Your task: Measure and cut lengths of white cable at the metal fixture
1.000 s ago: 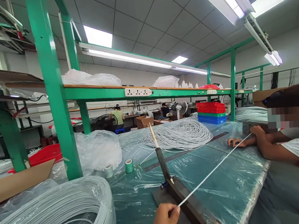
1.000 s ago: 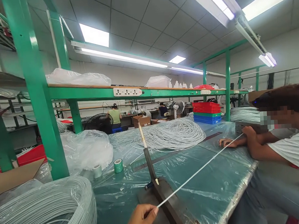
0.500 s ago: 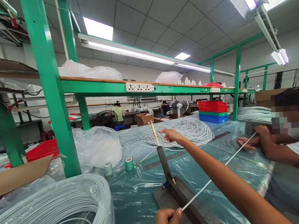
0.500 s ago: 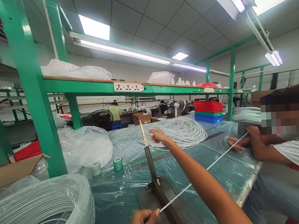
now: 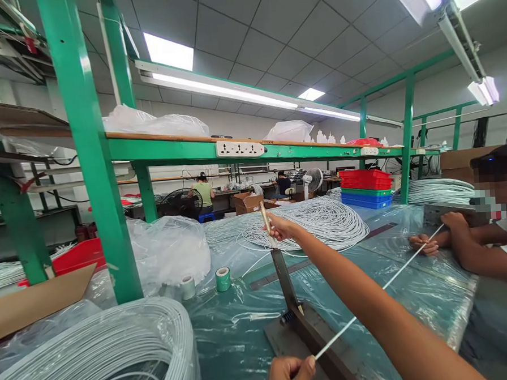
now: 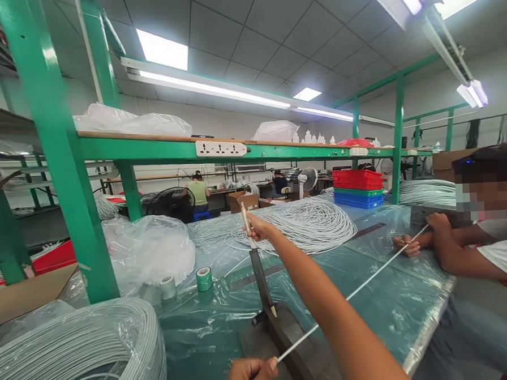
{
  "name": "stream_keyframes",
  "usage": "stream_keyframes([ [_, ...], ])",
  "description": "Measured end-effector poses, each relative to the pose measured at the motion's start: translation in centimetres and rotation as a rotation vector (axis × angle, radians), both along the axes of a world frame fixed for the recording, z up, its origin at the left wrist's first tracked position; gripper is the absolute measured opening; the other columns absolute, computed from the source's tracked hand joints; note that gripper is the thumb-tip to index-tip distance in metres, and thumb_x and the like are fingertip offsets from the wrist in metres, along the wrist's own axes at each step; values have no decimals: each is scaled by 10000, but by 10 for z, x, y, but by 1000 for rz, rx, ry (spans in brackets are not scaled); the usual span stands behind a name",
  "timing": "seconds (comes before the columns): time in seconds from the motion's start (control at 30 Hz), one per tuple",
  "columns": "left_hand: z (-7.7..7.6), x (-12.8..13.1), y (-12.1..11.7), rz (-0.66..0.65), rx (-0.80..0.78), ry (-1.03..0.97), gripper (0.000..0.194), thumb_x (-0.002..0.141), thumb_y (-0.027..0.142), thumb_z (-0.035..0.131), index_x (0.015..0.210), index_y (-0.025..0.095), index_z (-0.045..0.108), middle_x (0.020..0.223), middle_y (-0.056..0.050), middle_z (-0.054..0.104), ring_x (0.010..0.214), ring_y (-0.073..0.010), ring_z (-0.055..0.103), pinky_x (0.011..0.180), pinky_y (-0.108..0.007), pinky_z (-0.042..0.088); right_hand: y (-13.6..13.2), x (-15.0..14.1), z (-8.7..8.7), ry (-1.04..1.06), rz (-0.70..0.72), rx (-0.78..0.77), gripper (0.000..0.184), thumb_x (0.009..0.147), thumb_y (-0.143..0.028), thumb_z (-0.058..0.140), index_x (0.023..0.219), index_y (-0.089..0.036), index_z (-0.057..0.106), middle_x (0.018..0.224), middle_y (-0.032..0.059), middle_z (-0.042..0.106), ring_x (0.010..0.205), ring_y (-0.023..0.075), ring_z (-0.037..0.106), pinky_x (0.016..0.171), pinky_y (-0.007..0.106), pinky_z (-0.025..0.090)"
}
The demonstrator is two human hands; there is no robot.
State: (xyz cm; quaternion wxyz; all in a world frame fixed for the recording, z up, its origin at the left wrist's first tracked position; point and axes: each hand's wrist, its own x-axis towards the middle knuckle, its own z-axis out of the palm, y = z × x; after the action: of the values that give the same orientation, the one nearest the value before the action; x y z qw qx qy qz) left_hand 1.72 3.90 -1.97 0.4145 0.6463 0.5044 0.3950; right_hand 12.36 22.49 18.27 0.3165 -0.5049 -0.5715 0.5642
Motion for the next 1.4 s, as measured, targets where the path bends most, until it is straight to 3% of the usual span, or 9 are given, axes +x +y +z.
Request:
stream_keyframes([
  [0.17, -2, -1, -1, -29, 2, -54, 578, 560, 652, 472, 447, 102, 609, 406, 57, 265, 441, -75, 237, 442, -229, 145, -33, 24, 14, 68, 37, 43, 620, 773, -612, 43, 791, -158, 465, 394, -33, 401, 288, 42, 299, 317, 123, 255],
  [0.37, -7, -2, -4, 7, 30, -111, 480, 553, 585, 546, 457, 123, 633, 386, 48, 343, 451, -86, 294, 451, -219, 219, -114, 77, 23, 172, 170, 4, 566, 759, -635, 150, 865, -171, 457, 564, 64, 605, 398, 94, 515, 369, 158, 382],
  [0.47, -8, -2, -4, -3, 40, -143, 448, 558, 556, 561, 473, 123, 638, 385, 54, 334, 441, -81, 280, 449, -216, 223, -164, 97, 13, 137, 195, -11, 421, 790, -541, 291, 809, -158, 464, 611, 80, 629, 417, 91, 541, 377, 142, 396],
  [0.6, -8, -2, -2, -14, 40, -191, 421, 558, 484, 595, 741, 115, 682, 399, 77, 313, 413, -69, 232, 431, -208, 201, -220, 111, -12, 87, 140, -24, 175, 771, -345, 476, 772, -170, 462, 565, 27, 599, 354, 38, 489, 338, 80, 335],
  [0.7, -9, -3, 1, -57, 41, -199, 378, 576, 447, 589, 722, 115, 693, 439, 35, 427, 433, -82, 293, 444, -210, 230, -245, 116, -28, 99, 63, -145, 221, 740, -312, 511, 912, -185, 458, 548, 9, 576, 319, 42, 461, 300, 89, 310],
  [0.9, -13, -2, 4, -47, 61, -194, 387, 590, 470, 560, 692, 123, 697, 525, -36, 593, 459, -110, 406, 459, -212, 278, -281, 108, -45, 56, -107, -282, 653, 660, -172, 452, 1266, -187, 211, 594, -3, 561, 343, 62, 470, 314, 128, 351],
  [1.03, -9, -1, 2, -51, 47, -223, 372, 584, 452, 575, 690, 117, 697, 543, -46, 624, 471, -116, 438, 470, -212, 301, -298, 99, -59, -171, -89, -245, 568, 594, -135, 454, 1157, -207, 423, 440, -63, 436, 290, 46, 353, 320, 136, 324],
  [1.17, -6, 0, -2, -50, 42, -248, 366, 579, 453, 592, 690, 120, 697, 563, -45, 644, 501, -127, 477, 499, -213, 335, -302, 99, -72, -235, -70, 21, 448, 561, -205, 524, 1006, -242, 554, 704, 1, 580, 626, 142, 556, 554, 192, 452],
  [1.4, 3, 0, -6, -87, 17, -263, 404, 566, 482, 606, 710, 114, 692, 662, -81, 673, 606, -172, 543, 579, -242, 390, -303, 100, -79, -210, -113, 80, 549, 527, -275, 468, 1072, -245, 530, 906, 26, 608, 897, 236, 544, 781, 292, 440],
])
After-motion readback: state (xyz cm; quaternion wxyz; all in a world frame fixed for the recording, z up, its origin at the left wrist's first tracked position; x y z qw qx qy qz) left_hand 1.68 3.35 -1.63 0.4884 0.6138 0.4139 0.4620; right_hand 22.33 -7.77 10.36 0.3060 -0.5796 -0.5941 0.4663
